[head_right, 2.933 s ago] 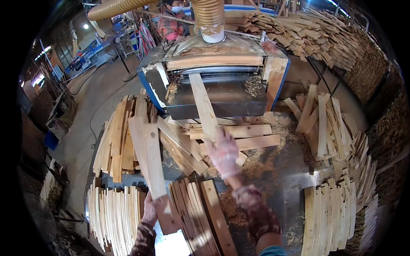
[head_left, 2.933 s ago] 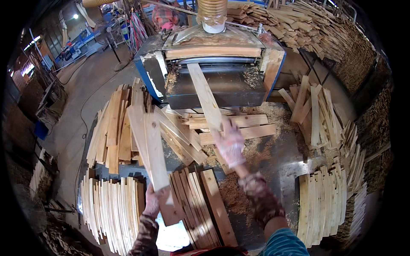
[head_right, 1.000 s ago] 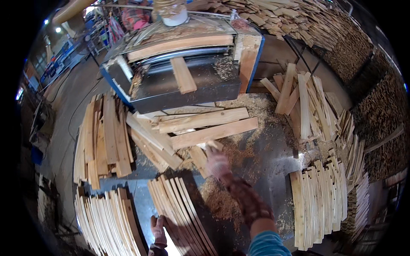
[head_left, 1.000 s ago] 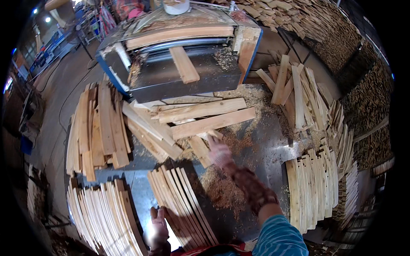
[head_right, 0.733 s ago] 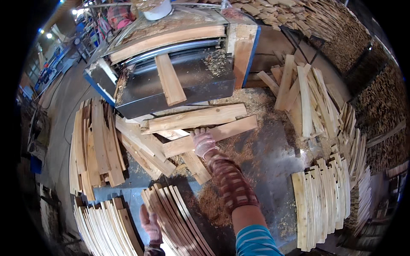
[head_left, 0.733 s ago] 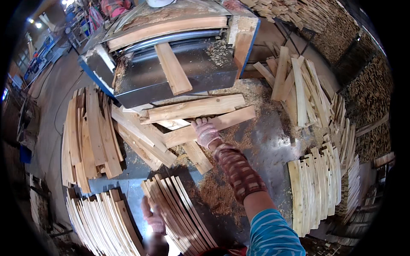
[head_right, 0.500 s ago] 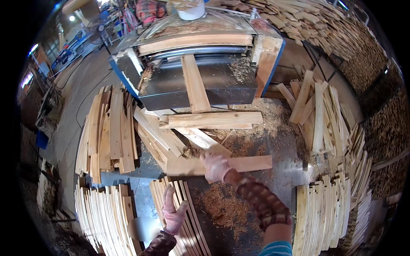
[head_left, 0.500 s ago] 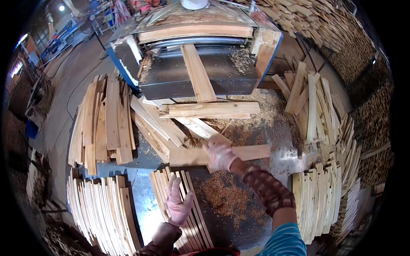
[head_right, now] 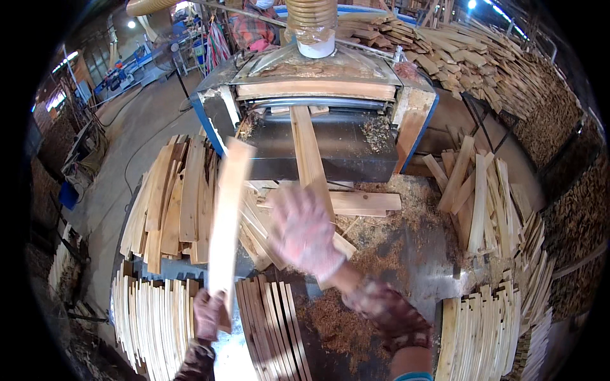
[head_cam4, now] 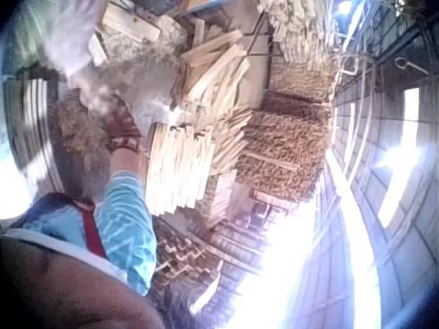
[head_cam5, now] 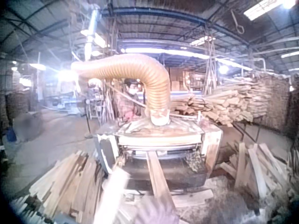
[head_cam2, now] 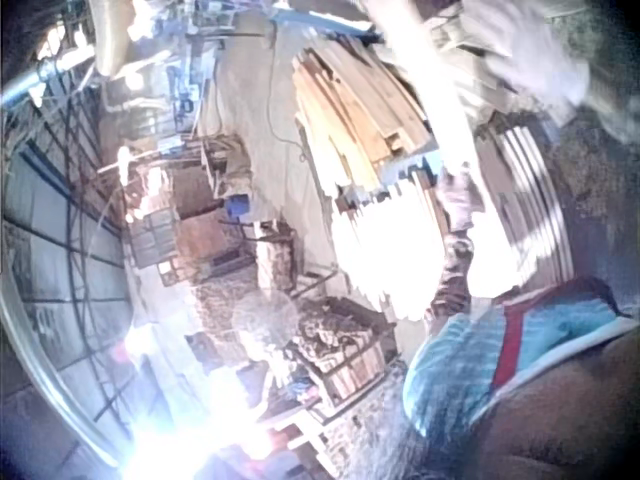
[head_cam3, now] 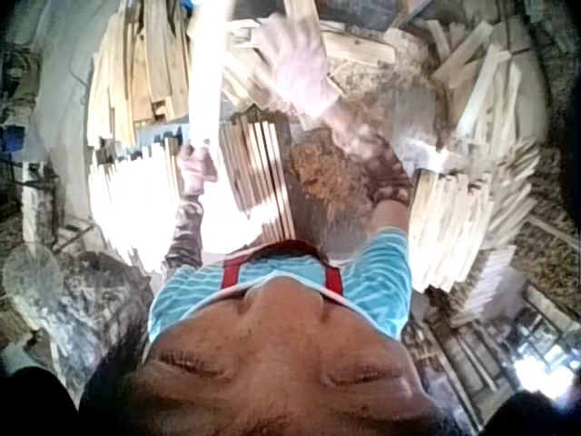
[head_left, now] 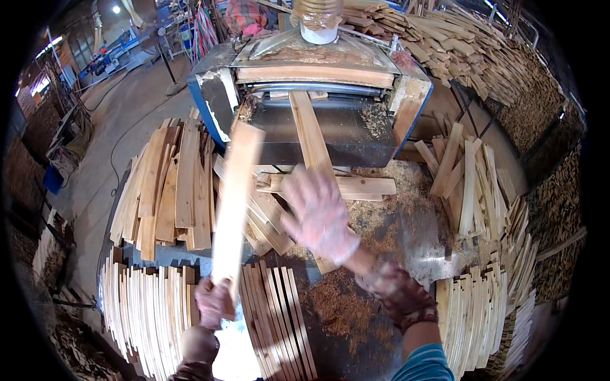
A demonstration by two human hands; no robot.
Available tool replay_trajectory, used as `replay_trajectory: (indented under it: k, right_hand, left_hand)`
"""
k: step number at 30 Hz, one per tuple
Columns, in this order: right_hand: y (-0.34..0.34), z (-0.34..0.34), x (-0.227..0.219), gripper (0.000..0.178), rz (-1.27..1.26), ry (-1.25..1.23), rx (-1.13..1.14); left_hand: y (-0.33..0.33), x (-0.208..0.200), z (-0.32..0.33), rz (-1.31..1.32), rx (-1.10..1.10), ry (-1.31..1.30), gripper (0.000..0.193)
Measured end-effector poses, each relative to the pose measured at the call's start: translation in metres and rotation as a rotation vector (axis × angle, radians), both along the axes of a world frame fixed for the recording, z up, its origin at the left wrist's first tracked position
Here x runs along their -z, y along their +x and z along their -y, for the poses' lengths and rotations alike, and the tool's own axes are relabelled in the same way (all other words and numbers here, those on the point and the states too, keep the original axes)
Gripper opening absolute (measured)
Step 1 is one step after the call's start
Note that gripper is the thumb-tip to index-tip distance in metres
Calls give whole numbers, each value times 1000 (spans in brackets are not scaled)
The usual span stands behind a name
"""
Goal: The person repeatedly picks up thin wooden planks from a pile, inspects them, and places them into a neat stack. The person also gathers a large stack of planks and carries them to a storage rack in the workshop.
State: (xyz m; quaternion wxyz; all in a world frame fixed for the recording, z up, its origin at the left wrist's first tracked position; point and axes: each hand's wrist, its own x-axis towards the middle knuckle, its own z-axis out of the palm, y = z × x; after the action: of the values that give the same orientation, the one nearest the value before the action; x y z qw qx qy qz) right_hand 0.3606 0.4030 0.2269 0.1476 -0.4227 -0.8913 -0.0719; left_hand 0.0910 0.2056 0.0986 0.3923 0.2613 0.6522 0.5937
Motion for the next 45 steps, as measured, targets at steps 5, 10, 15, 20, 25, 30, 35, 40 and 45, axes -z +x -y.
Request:
replay_trajectory:
  k: [5, 10, 15, 20, 25, 30, 35, 40, 45]
  right_hand:
    - [2, -64, 4, 87, -137, -380, 547]
    - [7, -34, -4, 85, -148, -533, 606]
    - [-6, 73, 43, 100, -678, -785, 465]
    - [-19, 144, 97, 102, -430, -864, 45]
    - [50, -3, 204, 84, -409, -504, 55]
    - [103, -153, 204, 81, 320, -347, 390]
    - [88, -168, 210, 66, 284, -267, 414]
    - [92, -115, 194, 50, 403, -374, 465]
    - [88, 14, 182, 85, 186, -406, 412]
  left_hand:
    - [-135, -59, -72, -745, -178, -177, 37]
    - [-158, -75, -117, -795, -152, 379, 53]
    - [-9, -30, -84, -35, 470, 203, 69]
    - [77, 13, -73, 431, 586, -120, 61]
    - [44, 25, -54, 653, 455, -178, 42]
    - [-36, 67, -9, 690, 607, -177, 56]
    - [-88, 128, 60, 660, 586, -202, 73]
    - [-1, 9, 20, 793, 525, -240, 82]
    - [10, 1, 54, 910, 486, -158, 88]
